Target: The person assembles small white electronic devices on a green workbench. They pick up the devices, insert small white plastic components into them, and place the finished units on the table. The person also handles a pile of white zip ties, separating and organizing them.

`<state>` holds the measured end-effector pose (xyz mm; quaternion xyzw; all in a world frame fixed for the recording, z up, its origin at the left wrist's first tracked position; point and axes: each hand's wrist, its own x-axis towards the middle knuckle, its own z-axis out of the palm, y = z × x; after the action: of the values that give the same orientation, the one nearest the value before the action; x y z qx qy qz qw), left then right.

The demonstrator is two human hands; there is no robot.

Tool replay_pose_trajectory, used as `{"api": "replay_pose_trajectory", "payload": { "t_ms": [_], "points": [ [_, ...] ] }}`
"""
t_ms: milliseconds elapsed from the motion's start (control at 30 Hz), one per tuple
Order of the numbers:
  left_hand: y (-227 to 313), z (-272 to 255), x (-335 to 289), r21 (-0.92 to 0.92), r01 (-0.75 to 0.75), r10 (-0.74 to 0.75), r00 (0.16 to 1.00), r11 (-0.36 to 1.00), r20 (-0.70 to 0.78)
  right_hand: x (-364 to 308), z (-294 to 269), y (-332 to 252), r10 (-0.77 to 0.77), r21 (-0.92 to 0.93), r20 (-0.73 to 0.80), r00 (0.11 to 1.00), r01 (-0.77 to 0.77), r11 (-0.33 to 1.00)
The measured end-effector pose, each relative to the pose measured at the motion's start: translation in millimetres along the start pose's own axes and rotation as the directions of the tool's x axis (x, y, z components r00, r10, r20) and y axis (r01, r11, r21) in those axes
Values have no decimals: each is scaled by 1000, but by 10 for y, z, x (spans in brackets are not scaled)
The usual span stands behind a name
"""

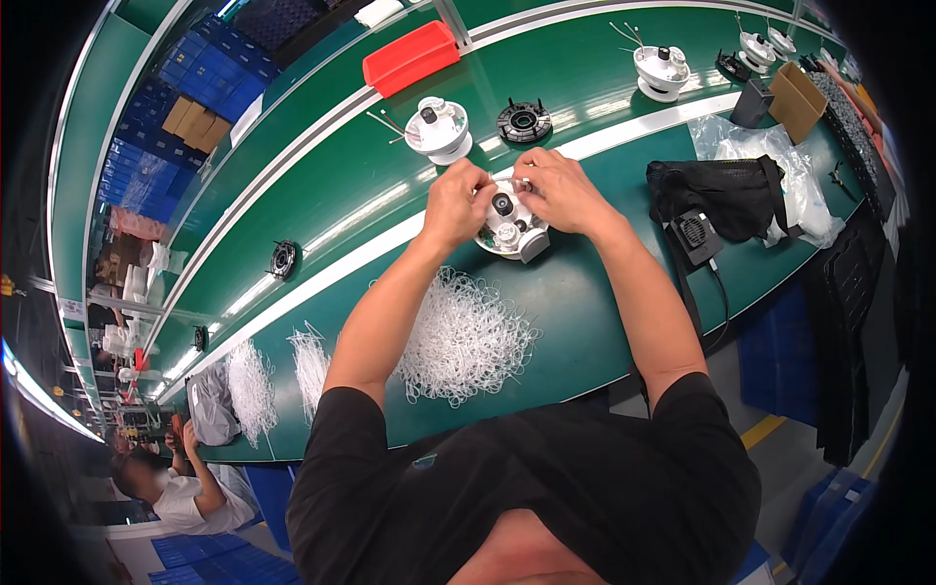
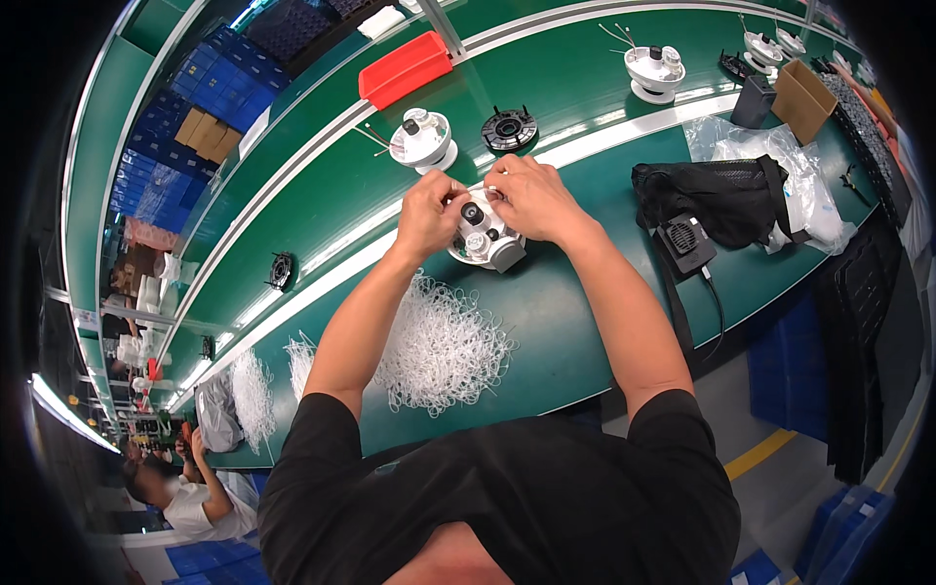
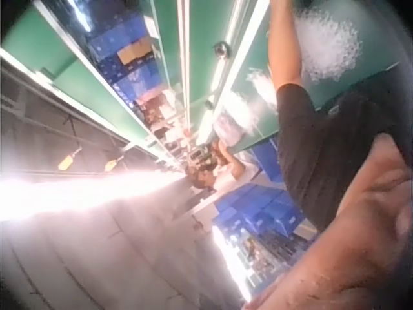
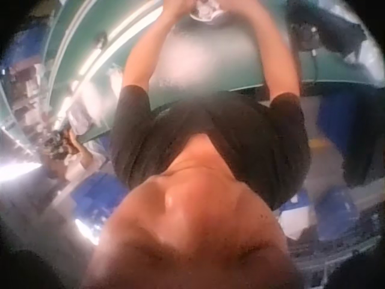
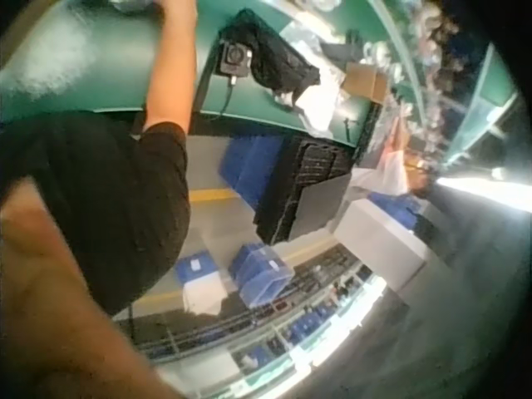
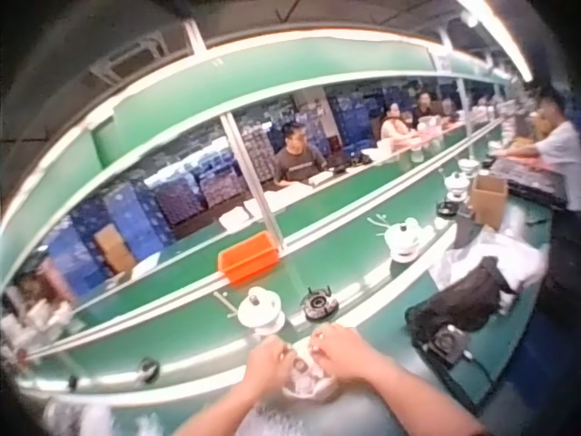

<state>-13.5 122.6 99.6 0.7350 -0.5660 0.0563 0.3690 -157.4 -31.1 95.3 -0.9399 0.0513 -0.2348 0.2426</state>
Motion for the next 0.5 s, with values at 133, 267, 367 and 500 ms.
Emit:
{"api": "replay_pose_trajectory", "payload": {
  "t_ms": [133,267,367,500],
  "points": [
    [-62,-45,-85,29,41,-40,998,999,-51,10,-41,-12,13,126,108,994,-27,992],
    [-164,-105,-129,-3,144,-144,989,990,28,-42,20,26,9,316,37,999,-20,949],
    [-100,-279,-234,-193,549,-471,816,813,336,-16,90,117,264,749,-41,964,-146,647],
    [-265,-323,-354,-455,701,-341,684,549,645,3,207,450,493,743,-200,847,-198,640]
  ]
}}
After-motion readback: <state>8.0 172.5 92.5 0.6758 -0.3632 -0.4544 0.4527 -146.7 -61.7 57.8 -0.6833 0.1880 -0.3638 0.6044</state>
